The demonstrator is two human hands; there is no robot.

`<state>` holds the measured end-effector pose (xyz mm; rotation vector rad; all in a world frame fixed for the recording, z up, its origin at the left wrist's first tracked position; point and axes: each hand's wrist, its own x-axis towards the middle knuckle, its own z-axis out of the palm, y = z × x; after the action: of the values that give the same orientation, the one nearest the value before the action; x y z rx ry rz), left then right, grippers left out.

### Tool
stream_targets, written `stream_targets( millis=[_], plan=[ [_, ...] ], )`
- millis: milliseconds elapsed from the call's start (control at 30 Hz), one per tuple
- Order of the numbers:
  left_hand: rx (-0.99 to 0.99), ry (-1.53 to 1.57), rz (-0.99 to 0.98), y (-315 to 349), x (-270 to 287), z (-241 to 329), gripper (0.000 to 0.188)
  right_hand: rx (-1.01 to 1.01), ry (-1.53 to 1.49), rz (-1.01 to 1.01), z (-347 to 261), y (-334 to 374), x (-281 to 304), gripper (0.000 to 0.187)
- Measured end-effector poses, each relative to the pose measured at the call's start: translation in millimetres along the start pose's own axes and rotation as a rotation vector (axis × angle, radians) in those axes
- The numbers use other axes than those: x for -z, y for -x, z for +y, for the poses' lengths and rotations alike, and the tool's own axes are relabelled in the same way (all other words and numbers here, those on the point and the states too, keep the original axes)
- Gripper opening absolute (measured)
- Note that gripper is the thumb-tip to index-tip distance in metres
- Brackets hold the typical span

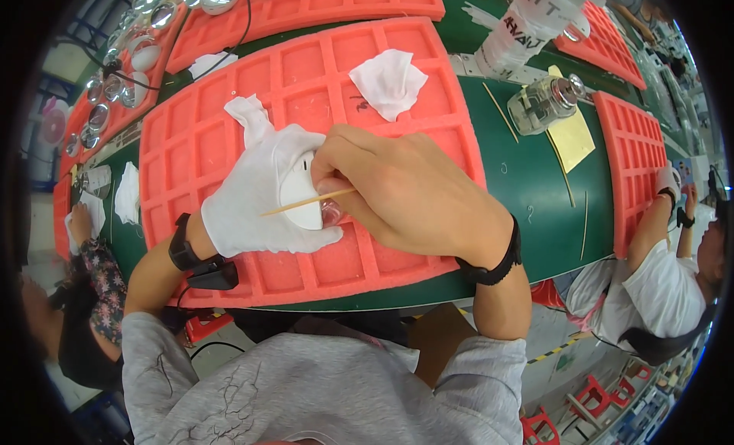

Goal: The person wipes a spherical object with a cloth and uses a wooden stick to clean around its seams before placing it on a red tray. They then repeat this process with several other spheres, cleaning the edges and seams of each one.

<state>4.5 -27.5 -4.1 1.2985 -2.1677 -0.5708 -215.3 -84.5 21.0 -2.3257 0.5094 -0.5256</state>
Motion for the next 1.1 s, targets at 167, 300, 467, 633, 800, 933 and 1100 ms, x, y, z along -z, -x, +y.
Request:
stream_targets(
  millis=[167,300,467,633,800,933,1100],
  plan=[
    [-0.051,-0.073,0.01,0.6,-2.7,-1.4,0.058,-0.006,-0.013,-0.026,-0.3,1.2,2.7,0.014],
    [-0.003,0.014,0.005,2.7,-4.1,-2.6,0.06,-0.002,-0.015,-0.023,-0.1,1.9,2.3,0.017],
    [-0.036,-0.021,0.014,3.2,-4.5,-3.3,0.061,-0.001,-0.023,-0.014,0.2,2.4,2.4,0.02],
    [-0.012,-0.009,0.007,3.8,-4.0,-3.2,0.063,0.008,-0.024,-0.019,3.3,2.4,4.9,0.02],
    [-0.036,-0.008,0.001,4.9,-4.2,-4.8,0.069,-0.005,-0.005,-0.014,2.4,1.9,6.5,0.019],
    [0.09,0.139,-0.049,11.6,7.6,-3.0,0.073,-0.041,0.007,0.02,3.7,4.6,6.6,0.018],
    [0.346,0.772,-0.091,14.3,12.4,-8.9,0.078,-0.007,0.008,0.016,3.6,3.6,7.0,0.016]
  ],
)
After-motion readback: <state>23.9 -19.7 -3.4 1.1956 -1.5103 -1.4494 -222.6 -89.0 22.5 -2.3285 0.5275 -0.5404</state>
